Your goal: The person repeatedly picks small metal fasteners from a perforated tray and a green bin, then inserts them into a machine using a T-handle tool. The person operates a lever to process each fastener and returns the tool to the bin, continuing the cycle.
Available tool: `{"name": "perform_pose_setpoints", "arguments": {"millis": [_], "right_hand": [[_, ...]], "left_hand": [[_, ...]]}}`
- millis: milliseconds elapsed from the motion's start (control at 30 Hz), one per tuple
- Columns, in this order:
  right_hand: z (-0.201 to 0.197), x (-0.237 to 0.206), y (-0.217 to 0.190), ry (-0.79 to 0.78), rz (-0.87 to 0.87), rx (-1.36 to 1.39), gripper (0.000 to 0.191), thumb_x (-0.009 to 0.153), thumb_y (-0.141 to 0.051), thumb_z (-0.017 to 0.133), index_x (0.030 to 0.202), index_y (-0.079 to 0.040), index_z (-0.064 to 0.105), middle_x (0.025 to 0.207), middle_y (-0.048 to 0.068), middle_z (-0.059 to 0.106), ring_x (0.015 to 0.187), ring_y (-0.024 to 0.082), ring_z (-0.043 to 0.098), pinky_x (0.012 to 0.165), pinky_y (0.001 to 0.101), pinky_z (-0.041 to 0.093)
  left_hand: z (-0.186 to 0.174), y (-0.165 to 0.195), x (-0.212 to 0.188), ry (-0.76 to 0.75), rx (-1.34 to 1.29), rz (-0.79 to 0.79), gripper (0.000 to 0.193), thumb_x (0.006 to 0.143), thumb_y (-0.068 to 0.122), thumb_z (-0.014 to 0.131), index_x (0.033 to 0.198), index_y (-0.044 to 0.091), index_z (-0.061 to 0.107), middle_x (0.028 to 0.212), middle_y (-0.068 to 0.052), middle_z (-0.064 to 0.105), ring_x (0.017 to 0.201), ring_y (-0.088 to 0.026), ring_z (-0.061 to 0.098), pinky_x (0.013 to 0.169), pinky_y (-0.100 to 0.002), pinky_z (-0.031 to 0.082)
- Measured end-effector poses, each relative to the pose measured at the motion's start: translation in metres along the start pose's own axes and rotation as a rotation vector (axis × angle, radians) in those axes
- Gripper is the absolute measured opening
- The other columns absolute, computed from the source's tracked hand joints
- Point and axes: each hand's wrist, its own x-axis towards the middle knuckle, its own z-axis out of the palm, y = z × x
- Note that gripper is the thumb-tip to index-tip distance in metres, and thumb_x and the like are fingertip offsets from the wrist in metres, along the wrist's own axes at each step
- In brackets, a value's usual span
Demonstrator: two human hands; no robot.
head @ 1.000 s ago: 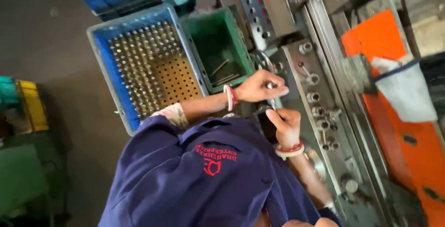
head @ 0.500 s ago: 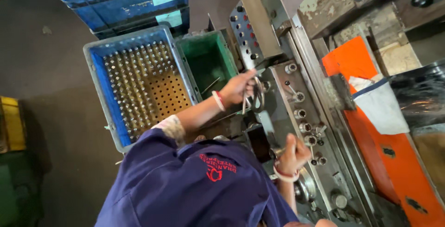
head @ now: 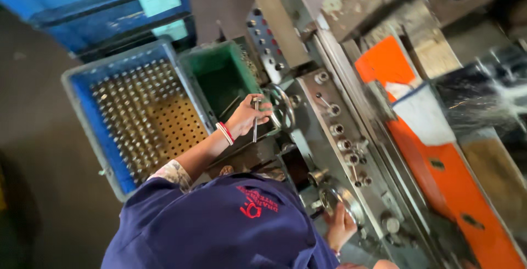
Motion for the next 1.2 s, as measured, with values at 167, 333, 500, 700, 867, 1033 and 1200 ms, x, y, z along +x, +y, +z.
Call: {"name": "perform_pose_setpoints", "arguments": {"millis": [167,333,500,700,867,1033,1200], "right_hand": [[0.001,0.010,0.012,-0.048,-0.237,-0.105,0.048,0.103,-0.017,0.071,0.062,-0.003,0.050,0.060,-0.006,0.044,0.060,0.005,0.032,0.053,0.0278,0.023],[0.004,0.018,0.026,-0.025,-0.184,-0.233,0.043,0.096,-0.016,0.073,0.059,-0.005,0.054,0.058,-0.010,0.039,0.057,0.003,0.030,0.051,0.0292,0.020],[0.014,0.014,0.032,-0.105,-0.101,-0.191,0.047,0.096,-0.021,0.072,0.057,-0.006,0.050,0.057,-0.009,0.039,0.055,0.004,0.030,0.049,0.0300,0.020],[0.034,0.006,0.016,-0.233,-0.213,-0.462,0.042,0.093,-0.025,0.076,0.065,0.000,0.058,0.055,0.004,0.045,0.053,0.011,0.037,0.048,0.0338,0.030],[0.042,0.003,0.019,-0.353,-0.337,-0.716,0.026,0.084,-0.026,0.080,0.082,-0.002,0.072,0.075,0.016,0.069,0.061,0.024,0.064,0.056,0.0380,0.051],[0.009,0.019,0.034,-0.314,-0.252,-0.717,0.029,0.079,-0.021,0.082,0.099,-0.002,0.072,0.089,0.015,0.075,0.078,0.027,0.075,0.069,0.0369,0.058],[-0.078,0.048,0.001,0.040,-0.313,-0.958,0.017,0.084,-0.015,0.078,0.097,-0.006,0.072,0.094,0.017,0.072,0.081,0.031,0.072,0.071,0.0407,0.057]], "left_hand": [[0.033,0.003,0.003,-0.053,0.097,-0.065,0.034,0.096,0.010,0.068,0.127,0.014,0.054,0.108,-0.008,0.070,0.087,-0.019,0.069,0.071,-0.034,0.057],[0.008,-0.004,-0.003,-0.042,0.138,-0.016,0.025,0.105,0.033,0.054,0.121,0.015,0.061,0.098,-0.005,0.072,0.074,-0.015,0.067,0.061,-0.029,0.054],[-0.028,0.004,-0.007,0.056,0.042,0.107,0.021,0.108,0.030,0.051,0.111,0.013,0.064,0.087,-0.003,0.068,0.064,-0.012,0.061,0.052,-0.026,0.048],[-0.035,0.024,-0.012,0.084,0.003,0.128,0.016,0.109,0.027,0.055,0.105,0.014,0.064,0.087,-0.002,0.065,0.063,-0.011,0.059,0.053,-0.025,0.047],[-0.027,0.028,-0.019,0.043,0.029,0.162,0.016,0.108,0.025,0.055,0.104,0.012,0.063,0.087,-0.002,0.064,0.061,-0.011,0.057,0.053,-0.024,0.046],[0.002,0.048,-0.015,-0.087,0.222,0.351,0.017,0.110,0.022,0.056,0.104,0.007,0.063,0.086,-0.002,0.063,0.061,-0.008,0.052,0.054,-0.022,0.041],[0.082,0.100,-0.005,-0.273,0.435,0.489,0.019,0.111,0.020,0.057,0.109,0.003,0.065,0.086,-0.002,0.061,0.064,-0.005,0.049,0.055,-0.021,0.038]]}}
